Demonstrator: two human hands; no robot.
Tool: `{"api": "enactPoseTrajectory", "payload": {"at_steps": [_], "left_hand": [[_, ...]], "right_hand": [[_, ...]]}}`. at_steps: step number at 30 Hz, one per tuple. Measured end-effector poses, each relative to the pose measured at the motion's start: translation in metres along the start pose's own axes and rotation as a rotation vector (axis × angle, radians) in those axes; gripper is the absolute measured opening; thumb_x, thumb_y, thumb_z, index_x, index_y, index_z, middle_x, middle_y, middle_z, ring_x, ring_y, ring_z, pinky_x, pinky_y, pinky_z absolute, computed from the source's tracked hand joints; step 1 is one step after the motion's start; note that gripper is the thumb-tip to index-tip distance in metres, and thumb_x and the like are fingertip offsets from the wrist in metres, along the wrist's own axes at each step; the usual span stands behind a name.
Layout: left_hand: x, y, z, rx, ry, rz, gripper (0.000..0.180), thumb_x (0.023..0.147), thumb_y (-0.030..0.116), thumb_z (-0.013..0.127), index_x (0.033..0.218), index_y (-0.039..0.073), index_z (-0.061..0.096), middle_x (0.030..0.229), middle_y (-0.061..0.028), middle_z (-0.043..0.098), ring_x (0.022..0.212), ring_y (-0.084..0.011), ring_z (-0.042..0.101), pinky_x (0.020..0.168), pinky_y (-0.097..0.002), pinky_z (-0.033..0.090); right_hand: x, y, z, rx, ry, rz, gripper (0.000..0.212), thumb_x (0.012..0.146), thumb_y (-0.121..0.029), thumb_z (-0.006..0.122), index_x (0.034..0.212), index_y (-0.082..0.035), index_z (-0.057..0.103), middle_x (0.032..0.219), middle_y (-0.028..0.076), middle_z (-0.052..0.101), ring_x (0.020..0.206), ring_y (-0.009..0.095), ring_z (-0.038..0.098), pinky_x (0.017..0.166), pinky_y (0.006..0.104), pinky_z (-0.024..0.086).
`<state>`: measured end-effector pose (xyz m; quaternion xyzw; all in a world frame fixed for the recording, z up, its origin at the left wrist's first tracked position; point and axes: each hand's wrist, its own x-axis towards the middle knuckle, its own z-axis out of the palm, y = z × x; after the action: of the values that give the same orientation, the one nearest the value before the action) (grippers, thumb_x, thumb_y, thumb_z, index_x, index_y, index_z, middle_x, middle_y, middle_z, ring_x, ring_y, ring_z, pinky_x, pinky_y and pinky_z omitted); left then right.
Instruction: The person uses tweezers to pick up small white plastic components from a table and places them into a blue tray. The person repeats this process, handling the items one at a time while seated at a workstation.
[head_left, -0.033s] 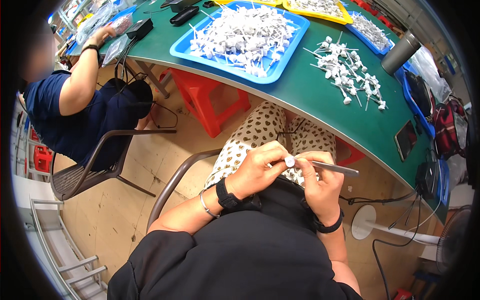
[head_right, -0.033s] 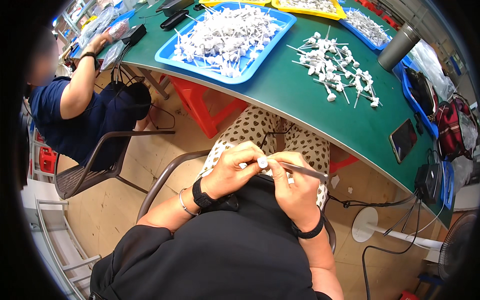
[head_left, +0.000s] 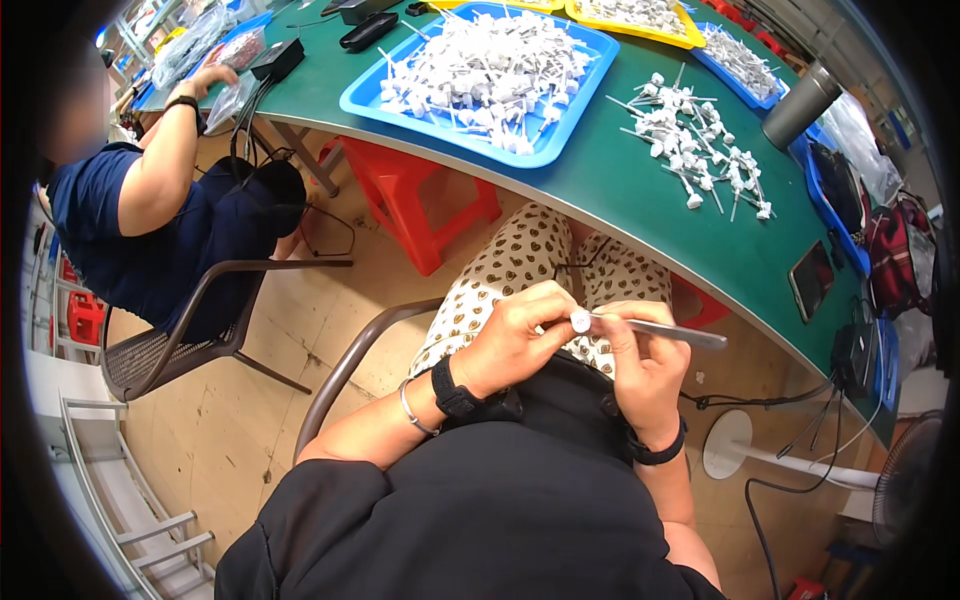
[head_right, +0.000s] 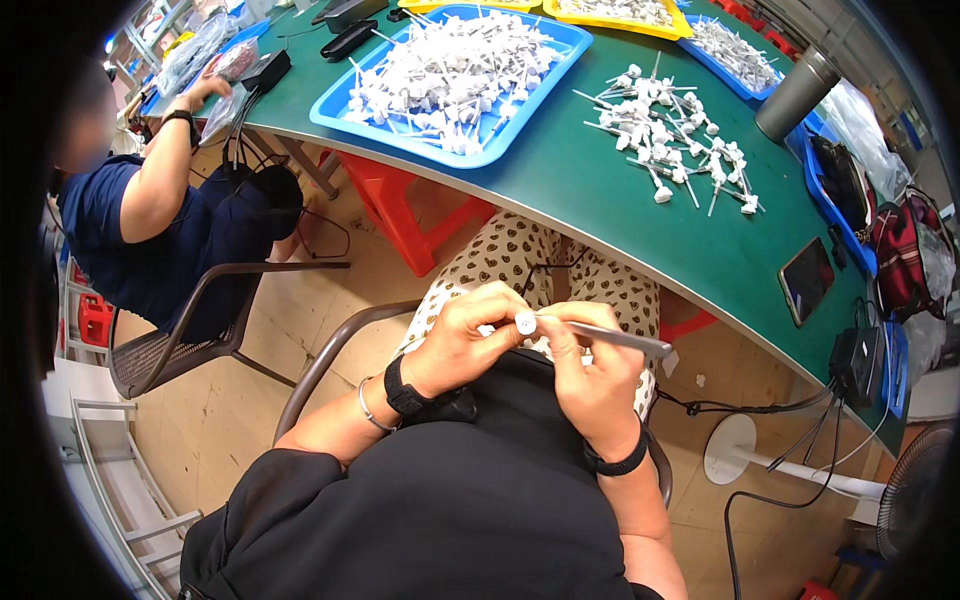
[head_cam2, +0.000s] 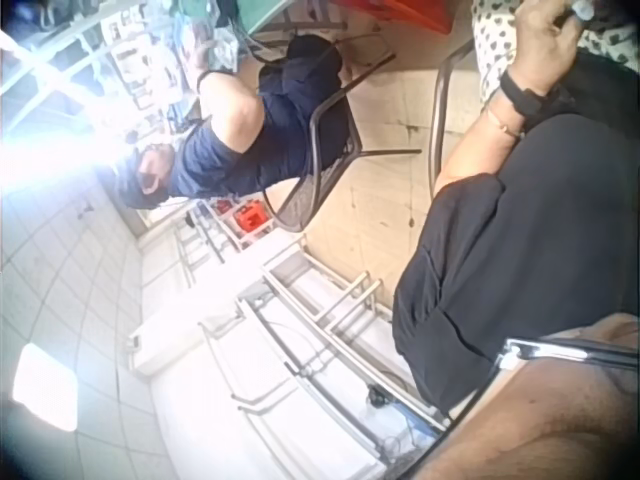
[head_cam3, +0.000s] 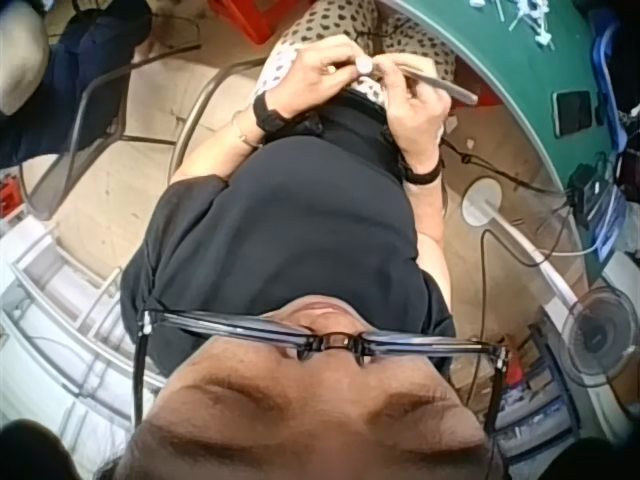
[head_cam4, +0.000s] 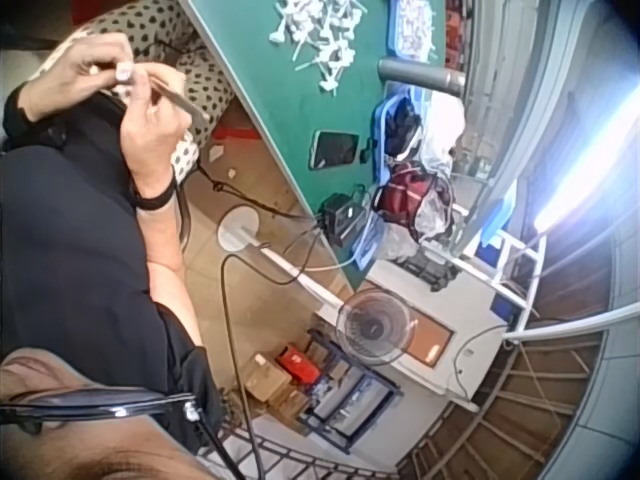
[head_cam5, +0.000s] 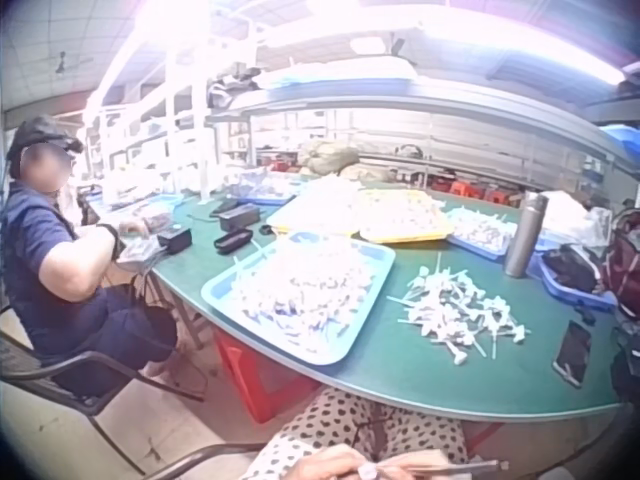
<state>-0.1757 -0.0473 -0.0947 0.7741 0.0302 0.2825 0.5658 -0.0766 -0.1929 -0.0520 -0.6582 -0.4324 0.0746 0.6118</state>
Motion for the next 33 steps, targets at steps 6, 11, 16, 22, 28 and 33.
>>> {"api": "enactPoseTrajectory", "payload": {"at_steps": [6, 11, 16, 22, 28, 33], "left_hand": [[0.0, 0.0, 0.001, -0.034, 0.022, -0.033, 0.008, 0.088, -0.001, 0.07, 0.095, 0.001, 0.071, 0.089, -0.007, 0.066, 0.077, -0.0155, 0.065, 0.065, -0.0259, 0.051], [0.001, 0.002, 0.001, -0.029, 0.03, -0.028, 0.009, 0.087, -0.001, 0.07, 0.095, 0.0, 0.069, 0.086, -0.0088, 0.063, 0.075, -0.0202, 0.063, 0.065, -0.0305, 0.05], [0.0, 0.003, 0.002, -0.024, 0.034, -0.027, 0.008, 0.087, -0.001, 0.07, 0.094, 0.0, 0.069, 0.086, -0.009, 0.063, 0.075, -0.0208, 0.063, 0.065, -0.0309, 0.05], [0.0, 0.001, 0.003, -0.029, 0.037, -0.041, 0.006, 0.087, 0.001, 0.07, 0.094, 0.0, 0.069, 0.086, -0.0088, 0.064, 0.074, -0.0194, 0.063, 0.063, -0.0297, 0.05], [0.0, -0.001, 0.002, -0.029, 0.021, -0.041, 0.008, 0.086, -0.001, 0.069, 0.093, 0.0, 0.068, 0.084, -0.0096, 0.062, 0.073, -0.0224, 0.062, 0.063, -0.0327, 0.049], [0.0, -0.001, 0.002, -0.038, -0.005, -0.019, 0.008, 0.086, -0.002, 0.069, 0.094, 0.0, 0.068, 0.084, -0.0091, 0.062, 0.072, -0.0222, 0.061, 0.063, -0.0325, 0.048]], "right_hand": [[-0.002, 0.0, 0.007, 0.225, 0.088, 0.063, 0.01, 0.095, 0.001, 0.064, 0.104, 0.005, 0.061, 0.095, 0.011, 0.07, 0.085, 0.016, 0.071, 0.072, 0.0259, 0.057], [-0.003, 0.003, 0.008, 0.149, 0.079, 0.032, 0.009, 0.094, 0.0, 0.066, 0.102, 0.004, 0.063, 0.094, 0.01, 0.07, 0.082, 0.015, 0.07, 0.068, 0.0259, 0.057], [-0.005, 0.006, 0.007, 0.06, 0.075, -0.006, 0.007, 0.094, -0.001, 0.067, 0.1, 0.003, 0.064, 0.093, 0.009, 0.07, 0.077, 0.014, 0.068, 0.065, 0.0252, 0.055], [-0.004, 0.01, 0.008, 0.085, 0.077, -0.006, 0.007, 0.094, -0.002, 0.066, 0.099, 0.002, 0.064, 0.093, 0.009, 0.07, 0.076, 0.013, 0.066, 0.065, 0.0245, 0.053], [-0.006, 0.012, 0.01, 0.18, 0.111, 0.009, 0.007, 0.095, -0.001, 0.065, 0.1, 0.002, 0.063, 0.094, 0.01, 0.07, 0.078, 0.013, 0.066, 0.065, 0.0242, 0.052], [-0.006, 0.011, 0.01, 0.163, 0.104, -0.023, 0.007, 0.095, 0.0, 0.064, 0.101, 0.003, 0.062, 0.095, 0.011, 0.07, 0.08, 0.013, 0.066, 0.067, 0.0245, 0.053]]}}
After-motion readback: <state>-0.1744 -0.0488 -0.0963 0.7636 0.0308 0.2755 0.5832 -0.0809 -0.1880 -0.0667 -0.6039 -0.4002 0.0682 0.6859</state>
